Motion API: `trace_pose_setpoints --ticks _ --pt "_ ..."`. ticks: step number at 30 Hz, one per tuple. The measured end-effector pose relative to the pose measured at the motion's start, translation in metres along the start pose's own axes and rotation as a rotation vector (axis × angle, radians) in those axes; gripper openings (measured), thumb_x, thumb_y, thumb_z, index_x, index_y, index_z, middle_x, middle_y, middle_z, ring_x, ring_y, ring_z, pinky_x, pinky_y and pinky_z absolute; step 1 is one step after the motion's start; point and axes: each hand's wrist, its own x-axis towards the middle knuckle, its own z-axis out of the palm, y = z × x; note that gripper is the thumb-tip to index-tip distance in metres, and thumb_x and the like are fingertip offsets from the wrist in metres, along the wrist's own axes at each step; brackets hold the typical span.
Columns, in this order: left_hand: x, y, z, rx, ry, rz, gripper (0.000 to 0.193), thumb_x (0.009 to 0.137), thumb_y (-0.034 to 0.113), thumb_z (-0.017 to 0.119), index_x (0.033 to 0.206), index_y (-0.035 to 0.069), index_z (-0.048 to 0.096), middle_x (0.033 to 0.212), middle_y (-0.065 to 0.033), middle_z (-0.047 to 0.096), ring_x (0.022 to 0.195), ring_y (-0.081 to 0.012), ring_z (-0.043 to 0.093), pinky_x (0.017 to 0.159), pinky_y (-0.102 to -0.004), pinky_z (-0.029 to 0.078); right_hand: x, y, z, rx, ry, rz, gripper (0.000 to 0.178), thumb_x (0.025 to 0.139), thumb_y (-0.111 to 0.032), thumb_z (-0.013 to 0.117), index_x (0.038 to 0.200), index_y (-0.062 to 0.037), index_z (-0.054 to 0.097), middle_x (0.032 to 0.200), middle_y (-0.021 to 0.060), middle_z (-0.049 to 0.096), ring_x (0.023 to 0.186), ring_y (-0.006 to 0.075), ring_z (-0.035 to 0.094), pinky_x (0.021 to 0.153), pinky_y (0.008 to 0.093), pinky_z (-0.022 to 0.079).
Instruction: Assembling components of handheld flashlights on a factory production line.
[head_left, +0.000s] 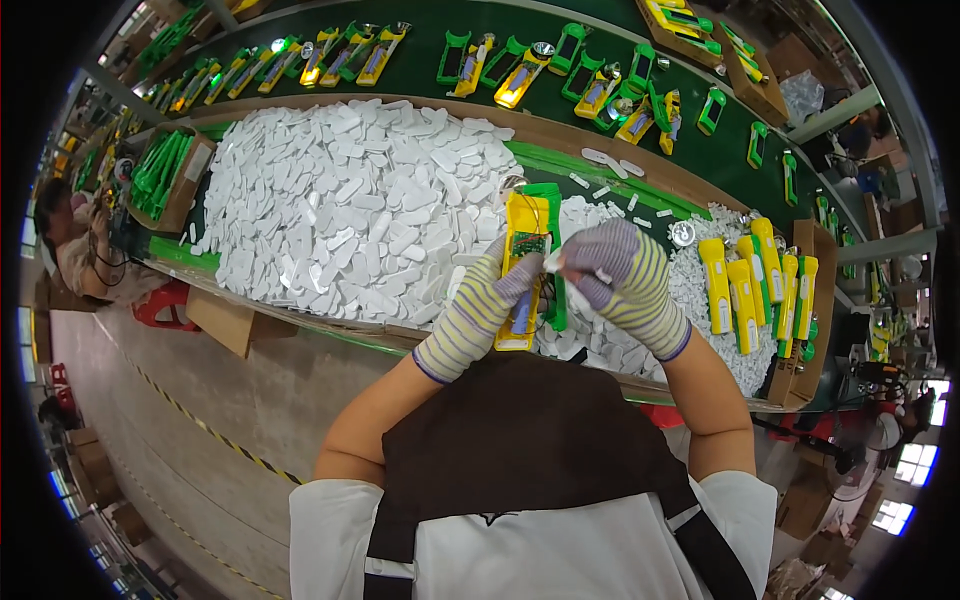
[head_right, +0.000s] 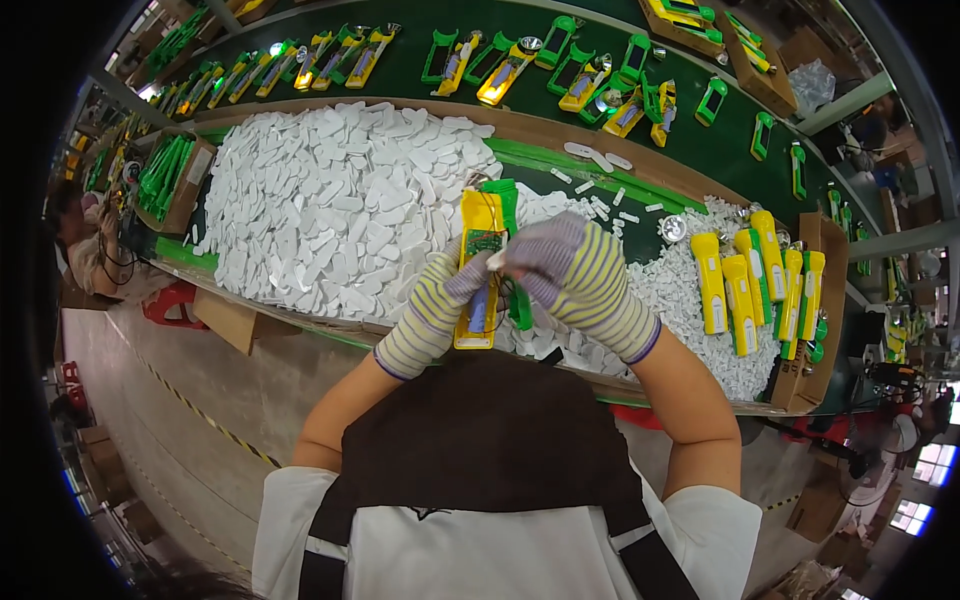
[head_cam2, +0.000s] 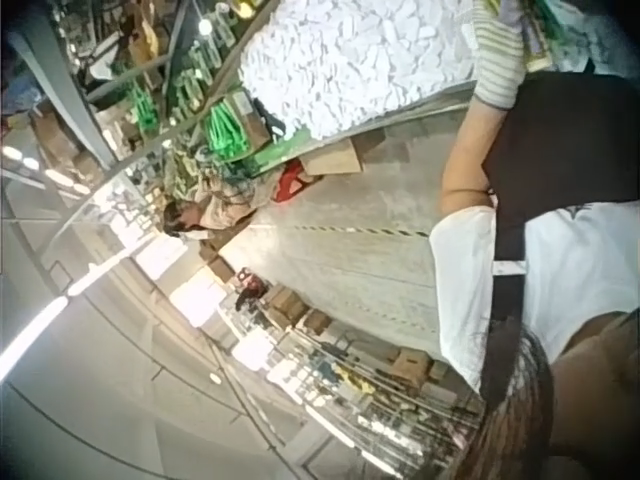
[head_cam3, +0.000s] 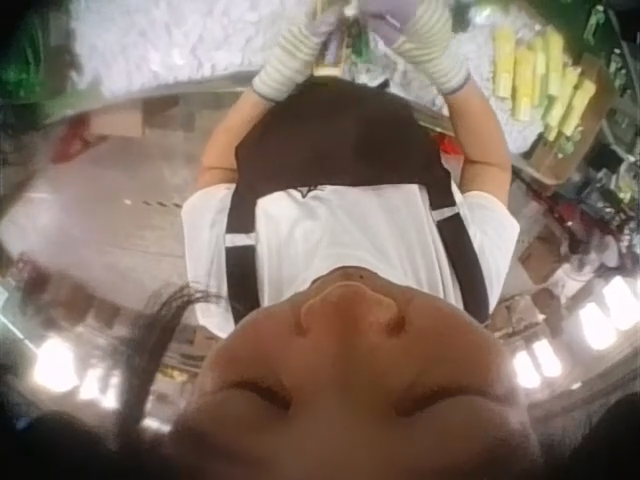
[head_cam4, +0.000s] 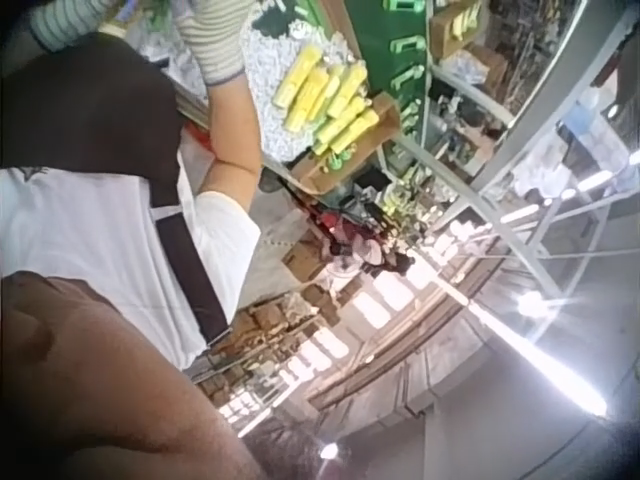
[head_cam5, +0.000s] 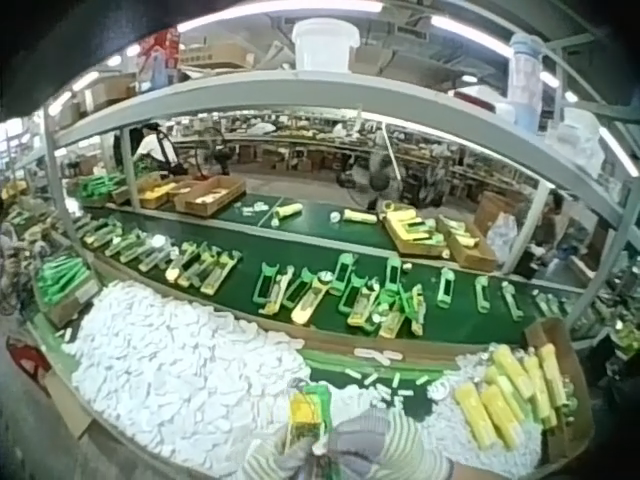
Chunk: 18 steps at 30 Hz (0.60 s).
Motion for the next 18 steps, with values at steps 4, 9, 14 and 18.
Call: trace_pose_setpoints --ticks 4,9,14,18 --pt "0.004 -0.015 0.008 0.221 -0.03 0.234 0.046 0.087 0.016 0.06 0.126 -0.001 0.043 0.096 -0.0074 0.061 0.078 -0.011 0.059 0.062 -0.0234 0.05 -0.007 -0.022 0.003 0.451 -0.408 0.47 0.033 0.072 -0.014 0.071 0.104 -0.0096 0.061 0.084 0.0077 0.063 0.075 0.0257 0.061 0.065 0.034 0.049" --pt "0.019 -0.029 0.008 0.284 0.041 0.284 0.044 0.087 0.014 0.057 0.126 -0.001 0.043 0.092 -0.0065 0.061 0.076 -0.0092 0.057 0.064 -0.0224 0.049 -0.003 -0.026 -0.01 0.264 -0.211 0.447 0.023 0.083 -0.028 0.062 0.091 -0.0073 0.067 0.073 0.0111 0.062 0.074 0.0277 0.061 0.066 0.0326 0.048" --pt "0.035 -0.028 0.008 0.592 -0.012 0.388 0.054 0.083 0.02 0.064 0.128 0.0 0.042 0.094 -0.0064 0.061 0.08 -0.0121 0.059 0.069 -0.0246 0.049 -0.016 -0.007 -0.004 0.454 0.025 0.957 0.033 0.084 -0.034 0.063 0.084 -0.0008 0.066 0.065 0.0051 0.06 0.057 0.0092 0.055 0.052 0.025 0.043" --pt "0.039 -0.029 0.009 1.086 0.016 0.606 0.065 0.077 0.02 0.065 0.131 -0.002 0.037 0.109 -0.0202 0.057 0.096 -0.0319 0.058 0.082 -0.0363 0.047 -0.013 0.003 0.003 0.176 -0.205 0.87 0.034 0.081 -0.031 0.066 0.074 0.0015 0.063 0.057 0.0077 0.056 0.052 0.0111 0.052 0.051 0.0255 0.042"
